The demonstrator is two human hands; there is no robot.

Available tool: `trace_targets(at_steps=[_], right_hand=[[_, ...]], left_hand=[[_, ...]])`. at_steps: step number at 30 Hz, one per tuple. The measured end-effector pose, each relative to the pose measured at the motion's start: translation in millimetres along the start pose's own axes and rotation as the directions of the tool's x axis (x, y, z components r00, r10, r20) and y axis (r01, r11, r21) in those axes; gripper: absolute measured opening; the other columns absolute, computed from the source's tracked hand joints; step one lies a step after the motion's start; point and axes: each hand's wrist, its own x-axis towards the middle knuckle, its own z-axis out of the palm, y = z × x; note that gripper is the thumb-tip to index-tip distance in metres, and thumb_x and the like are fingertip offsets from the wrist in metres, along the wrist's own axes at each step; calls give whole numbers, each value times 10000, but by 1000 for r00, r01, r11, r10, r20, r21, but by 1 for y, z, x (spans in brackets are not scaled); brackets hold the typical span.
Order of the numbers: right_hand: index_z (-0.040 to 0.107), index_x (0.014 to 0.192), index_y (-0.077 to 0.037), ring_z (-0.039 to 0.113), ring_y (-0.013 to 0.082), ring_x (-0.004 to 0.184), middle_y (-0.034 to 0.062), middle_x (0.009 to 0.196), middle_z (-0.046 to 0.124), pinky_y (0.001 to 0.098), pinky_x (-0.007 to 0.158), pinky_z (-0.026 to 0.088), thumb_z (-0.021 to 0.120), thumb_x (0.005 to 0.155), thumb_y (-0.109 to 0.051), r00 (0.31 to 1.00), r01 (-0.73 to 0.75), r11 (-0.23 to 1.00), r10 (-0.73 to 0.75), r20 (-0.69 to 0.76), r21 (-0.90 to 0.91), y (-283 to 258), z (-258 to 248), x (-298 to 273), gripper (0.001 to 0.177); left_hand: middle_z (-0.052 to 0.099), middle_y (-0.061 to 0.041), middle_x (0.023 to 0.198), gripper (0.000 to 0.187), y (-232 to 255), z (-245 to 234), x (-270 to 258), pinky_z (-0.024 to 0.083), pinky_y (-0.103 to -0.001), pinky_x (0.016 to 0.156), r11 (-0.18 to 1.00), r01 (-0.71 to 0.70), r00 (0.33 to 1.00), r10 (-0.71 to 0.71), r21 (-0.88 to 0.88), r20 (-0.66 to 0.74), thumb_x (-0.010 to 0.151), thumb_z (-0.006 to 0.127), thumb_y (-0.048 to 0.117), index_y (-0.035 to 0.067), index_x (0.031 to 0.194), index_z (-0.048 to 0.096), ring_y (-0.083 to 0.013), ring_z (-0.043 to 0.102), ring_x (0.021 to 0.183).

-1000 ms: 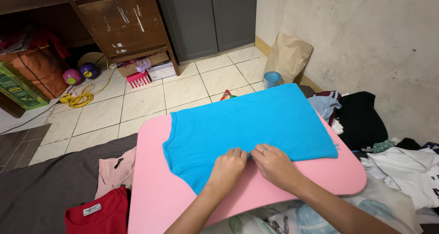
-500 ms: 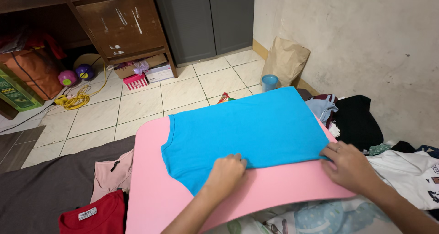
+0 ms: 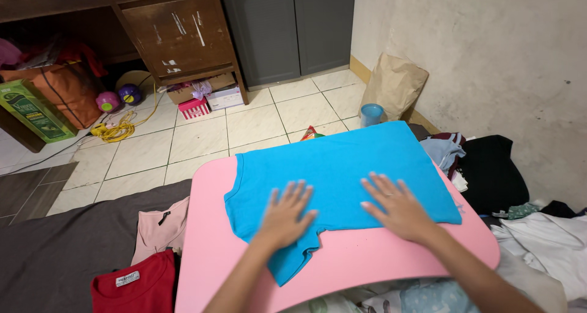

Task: The person folds a blue t-shirt on a pink folding board. They smooth the fabric, fold the sleeves inward, fold the shirt in half lengthwise, then fold it into thirds and tuck the top to secure the fold.

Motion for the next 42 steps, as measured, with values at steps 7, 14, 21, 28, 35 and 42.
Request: trace_targets(at_steps=[7, 14, 21, 28, 35, 42], right_hand=[[185, 1655, -318, 156, 242, 1539, 16, 1686, 125, 541, 1187, 136, 300, 995, -557, 984, -163, 941, 178, 24, -297, 93, -15, -54, 711], [630, 1302, -214, 459, 245, 1402, 49, 1488, 526, 487, 1201, 327, 601, 880, -266, 975, -42, 996, 58, -212, 82, 102, -42, -87, 427], [696, 1174, -181, 511, 299, 1248, 49, 1334, 612, 446, 1076, 406, 698, 730, -196, 975, -106, 970, 144, -167, 218, 91, -47, -102, 445], [635, 1330, -189, 429, 326, 1397, 96, 1527, 498, 451, 1143, 299, 658, 812, -154, 971, 73, 969, -15, -237, 234, 85, -46, -80, 520], [625, 1399, -267, 604, 245, 1304, -15, 1484, 596, 359, 1072, 477, 585, 827, -3, 986, -163, 930, 142, 87, 330, 96, -69, -80, 631], [667, 1385, -386, 767, 153, 1001, -78, 1334, 741, 301, 899, 632, 639, 893, -68, 886, -376, 893, 267, 380, 249, 104, -90, -77, 587]], left_hand=[[195, -72, 1687, 646, -87, -22, -64, 72, -458, 1230, 993, 86, 988, -74, 82, -138, 1044, 309, 501, 195, 1610, 260, -263, 127, 1552], [441, -123, 1581, 530, -100, -36, -98, 233, -423, 1261, 1000, 28, 954, -27, 0, -300, 947, 495, 259, 94, 1449, 530, -303, 402, 1473], [445, -189, 1557, 669, -72, -65, -130, 220, -496, 1215, 986, -89, 954, 45, -139, -295, 775, 623, 210, 72, 1426, 551, -384, 394, 1437], [431, -170, 1561, 720, -43, -68, -108, 193, -543, 1200, 983, -141, 960, 107, -118, -258, 756, 665, 223, 137, 1458, 528, -367, 363, 1446], [477, -117, 1542, 562, -57, -64, -99, 288, -490, 1172, 992, -101, 990, 93, -70, -110, 881, 599, 123, 200, 1437, 566, -335, 401, 1431], [591, -66, 1472, 455, -63, -64, -108, 448, -416, 1058, 991, -118, 988, 112, -56, -106, 885, 643, 187, 188, 1340, 636, -297, 539, 1315]])
